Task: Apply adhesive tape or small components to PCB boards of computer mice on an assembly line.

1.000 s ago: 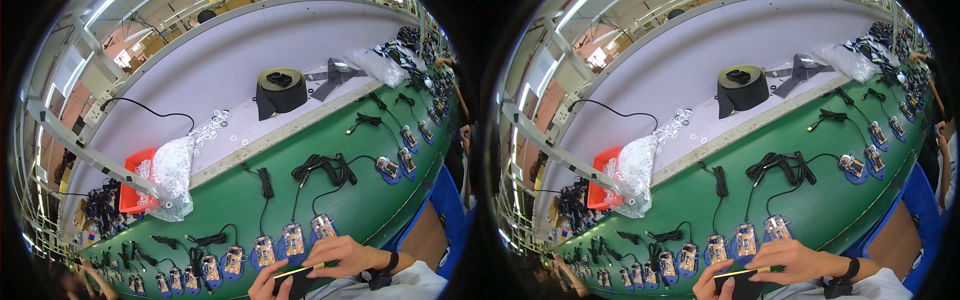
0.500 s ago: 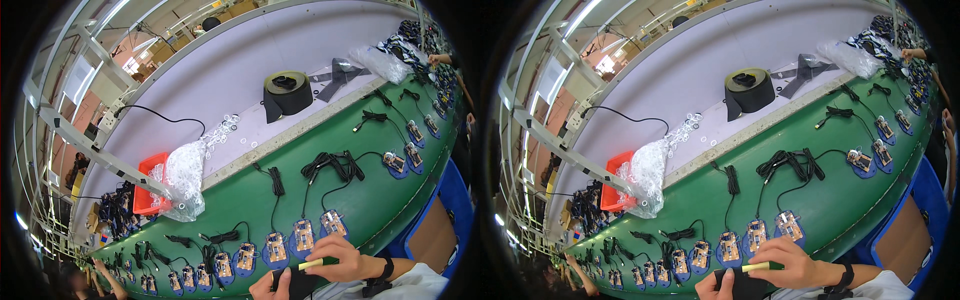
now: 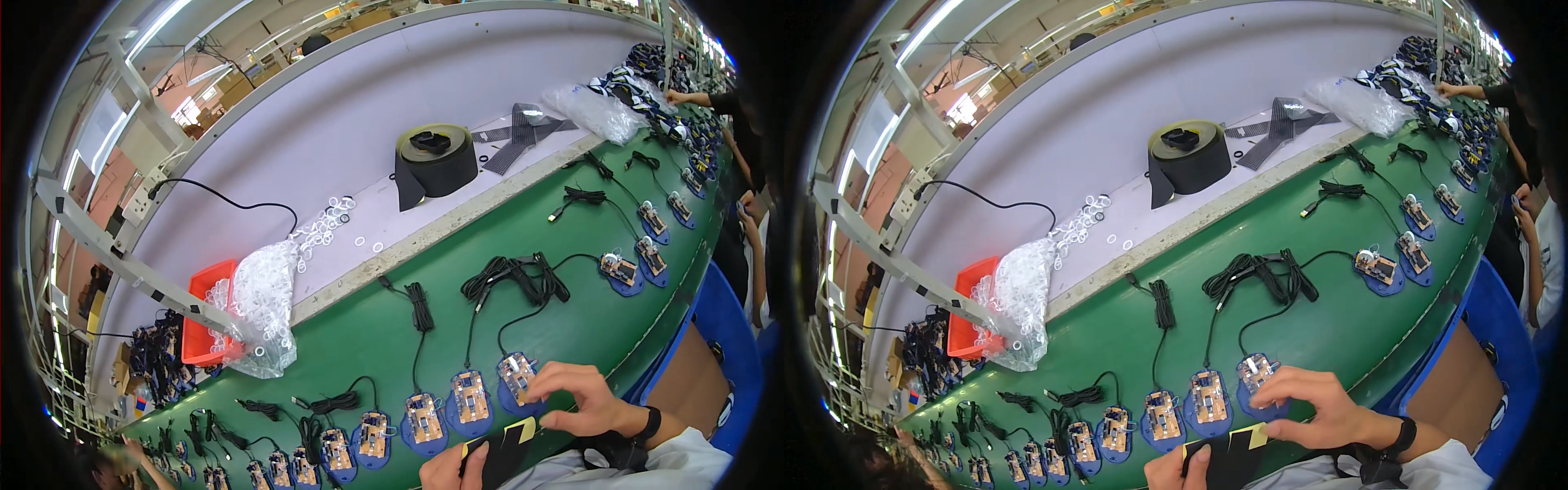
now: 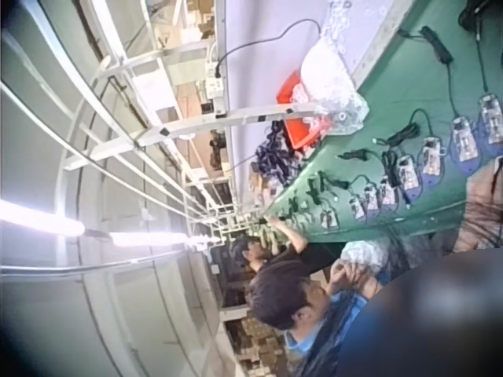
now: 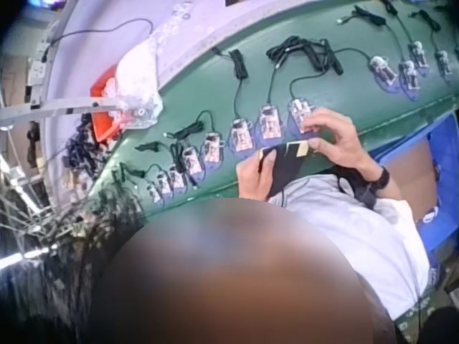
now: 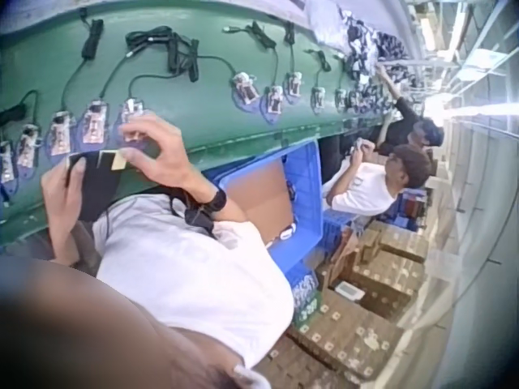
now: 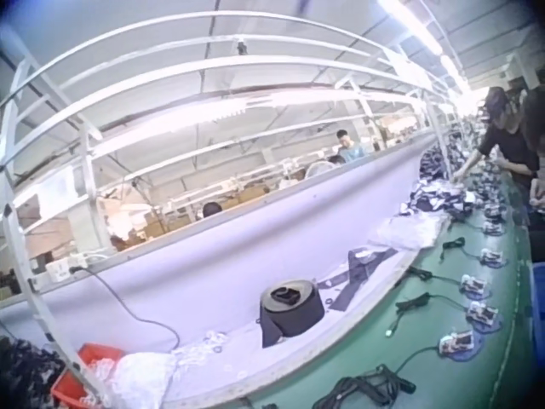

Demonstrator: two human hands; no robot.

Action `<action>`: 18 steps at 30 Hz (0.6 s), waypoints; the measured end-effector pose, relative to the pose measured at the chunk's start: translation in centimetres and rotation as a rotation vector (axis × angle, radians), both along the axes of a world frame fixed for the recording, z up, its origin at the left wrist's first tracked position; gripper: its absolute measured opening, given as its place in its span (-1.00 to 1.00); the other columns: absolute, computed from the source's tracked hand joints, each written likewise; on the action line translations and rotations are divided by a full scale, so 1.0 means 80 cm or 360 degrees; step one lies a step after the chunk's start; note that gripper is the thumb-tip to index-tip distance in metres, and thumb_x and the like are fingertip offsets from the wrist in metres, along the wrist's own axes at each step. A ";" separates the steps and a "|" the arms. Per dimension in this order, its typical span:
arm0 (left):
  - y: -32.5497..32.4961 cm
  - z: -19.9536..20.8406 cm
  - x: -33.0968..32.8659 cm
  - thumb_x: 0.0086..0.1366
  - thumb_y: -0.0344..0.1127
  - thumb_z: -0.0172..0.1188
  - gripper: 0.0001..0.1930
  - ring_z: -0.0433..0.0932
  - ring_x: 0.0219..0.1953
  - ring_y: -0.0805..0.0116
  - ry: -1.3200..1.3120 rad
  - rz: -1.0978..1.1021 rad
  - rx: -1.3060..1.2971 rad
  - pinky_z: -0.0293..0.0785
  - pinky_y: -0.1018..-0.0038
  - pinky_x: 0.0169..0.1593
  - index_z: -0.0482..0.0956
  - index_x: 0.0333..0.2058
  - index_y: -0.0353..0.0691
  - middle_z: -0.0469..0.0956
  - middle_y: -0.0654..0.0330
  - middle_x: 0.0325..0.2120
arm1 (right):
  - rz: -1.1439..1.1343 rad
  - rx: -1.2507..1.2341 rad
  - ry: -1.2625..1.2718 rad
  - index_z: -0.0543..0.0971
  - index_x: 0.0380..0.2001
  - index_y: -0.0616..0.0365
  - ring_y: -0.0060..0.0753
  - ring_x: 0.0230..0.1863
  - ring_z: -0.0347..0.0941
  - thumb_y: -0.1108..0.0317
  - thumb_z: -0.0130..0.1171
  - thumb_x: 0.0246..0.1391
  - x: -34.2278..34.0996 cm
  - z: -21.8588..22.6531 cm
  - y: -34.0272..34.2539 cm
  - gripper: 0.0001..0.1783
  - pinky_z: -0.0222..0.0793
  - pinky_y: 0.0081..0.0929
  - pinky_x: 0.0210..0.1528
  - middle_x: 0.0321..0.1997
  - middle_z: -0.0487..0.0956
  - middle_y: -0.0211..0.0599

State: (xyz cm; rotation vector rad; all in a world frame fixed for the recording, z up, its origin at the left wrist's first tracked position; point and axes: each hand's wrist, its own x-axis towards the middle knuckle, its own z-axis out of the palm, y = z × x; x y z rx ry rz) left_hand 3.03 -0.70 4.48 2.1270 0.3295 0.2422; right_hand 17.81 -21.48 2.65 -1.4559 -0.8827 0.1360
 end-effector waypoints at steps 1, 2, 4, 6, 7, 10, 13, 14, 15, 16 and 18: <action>0.003 -0.002 0.001 0.46 -0.41 0.24 -0.87 0.60 -0.50 -0.11 -0.0009 0.0000 -0.0010 0.48 0.24 -0.38 0.66 -0.26 -0.36 0.55 -0.13 -0.52 | 0.0027 -0.0116 0.0109 0.75 -0.11 0.28 -0.27 -0.15 0.68 0.52 0.53 0.08 -0.005 0.006 0.003 -0.72 0.58 -0.40 -0.10 -0.10 0.75 -0.18; 0.006 -0.002 0.002 0.46 -0.39 0.24 -0.87 0.59 -0.52 -0.11 -0.0018 0.0000 -0.0017 0.47 0.24 -0.39 0.66 -0.25 -0.35 0.54 -0.14 -0.53 | 0.0056 -0.0229 0.0218 0.74 -0.08 0.27 -0.29 -0.13 0.67 0.49 0.54 0.08 -0.009 0.009 0.007 -0.68 0.57 -0.43 -0.09 -0.08 0.74 -0.18; 0.011 -0.005 0.006 0.47 -0.38 0.25 -0.85 0.58 -0.53 -0.07 -0.0043 -0.0017 0.0016 0.45 0.25 -0.41 0.66 -0.25 -0.36 0.52 -0.13 -0.55 | 0.0090 -0.0277 0.0269 0.77 -0.13 0.24 -0.34 -0.19 0.67 0.48 0.54 0.08 -0.012 0.002 0.017 -0.73 0.57 -0.46 -0.14 -0.15 0.76 -0.19; 0.016 -0.005 0.004 0.45 -0.37 0.29 -0.86 0.65 -0.51 0.12 0.0034 -0.0043 -0.0120 0.51 0.32 -0.37 0.68 -0.22 -0.36 0.60 -0.05 -0.54 | 0.0165 -0.0206 0.0129 0.79 -0.20 0.28 -0.35 -0.26 0.68 0.54 0.56 0.03 -0.014 -0.014 0.024 -0.77 0.57 -0.42 -0.19 -0.26 0.78 -0.21; 0.014 -0.001 0.003 0.45 -0.37 0.29 -0.86 0.65 -0.51 0.12 0.0047 -0.0040 -0.0114 0.51 0.32 -0.37 0.68 -0.22 -0.36 0.60 -0.05 -0.54 | 0.0099 -0.0129 0.0130 0.81 -0.25 0.26 -0.34 -0.33 0.67 0.57 0.58 -0.02 -0.015 -0.014 0.030 -0.79 0.57 -0.43 -0.27 -0.33 0.77 -0.23; 0.008 0.005 0.006 0.42 -0.38 0.33 -0.85 0.67 -0.44 0.38 -0.0125 -0.0048 -0.0252 0.57 0.41 -0.30 0.70 -0.18 -0.37 0.69 0.05 -0.48 | 0.0005 -0.0118 -0.0161 0.81 -0.19 0.19 -0.29 -0.32 0.68 0.58 0.60 -0.07 -0.014 -0.019 0.041 -0.69 0.57 -0.42 -0.27 -0.27 0.77 -0.21; 0.017 -0.021 -0.004 0.44 -0.35 0.33 -0.81 0.59 -0.39 0.59 0.0045 0.0161 -0.0515 0.57 0.47 -0.27 0.71 -0.12 -0.37 0.71 0.11 -0.47 | -0.0147 0.0019 -0.0497 0.81 -0.21 0.14 -0.34 -0.33 0.65 0.49 0.61 -0.06 -0.022 -0.033 0.052 -0.72 0.50 -0.44 -0.30 -0.21 0.77 -0.31; 0.020 -0.029 -0.006 0.44 -0.35 0.33 -0.81 0.59 -0.39 0.59 0.0046 0.0165 -0.0515 0.57 0.47 -0.27 0.71 -0.12 -0.37 0.71 0.11 -0.47 | -0.0143 0.0020 -0.0496 0.81 -0.21 0.14 -0.34 -0.33 0.65 0.49 0.61 -0.06 -0.021 -0.031 0.054 -0.72 0.50 -0.44 -0.30 -0.21 0.77 -0.31; 0.023 -0.028 -0.007 0.46 -0.33 0.32 -0.80 0.58 -0.40 0.60 0.0077 0.0200 -0.0497 0.56 0.46 -0.29 0.71 -0.12 -0.37 0.70 0.12 -0.48 | -0.0206 0.0003 -0.0611 0.80 -0.20 0.12 -0.33 -0.32 0.65 0.48 0.61 -0.07 -0.022 -0.027 0.057 -0.70 0.48 -0.44 -0.30 -0.18 0.76 -0.32; 0.024 -0.026 -0.007 0.48 -0.30 0.30 -0.79 0.57 -0.40 0.60 0.0106 0.0236 -0.0478 0.54 0.46 -0.30 0.71 -0.12 -0.37 0.68 0.13 -0.49 | -0.0269 -0.0013 -0.0727 0.80 -0.19 0.10 -0.33 -0.32 0.65 0.47 0.62 -0.08 -0.024 -0.024 0.058 -0.68 0.46 -0.45 -0.30 -0.15 0.76 -0.34; 0.023 -0.026 -0.006 0.50 -0.26 0.27 -0.76 0.56 -0.41 0.59 0.0081 0.0248 -0.0436 0.52 0.44 -0.33 0.70 -0.11 -0.37 0.66 0.11 -0.51 | -0.0285 -0.0022 -0.0793 0.79 -0.18 0.08 -0.33 -0.31 0.64 0.46 0.62 -0.09 -0.024 -0.026 0.059 -0.66 0.45 -0.45 -0.30 -0.15 0.76 -0.35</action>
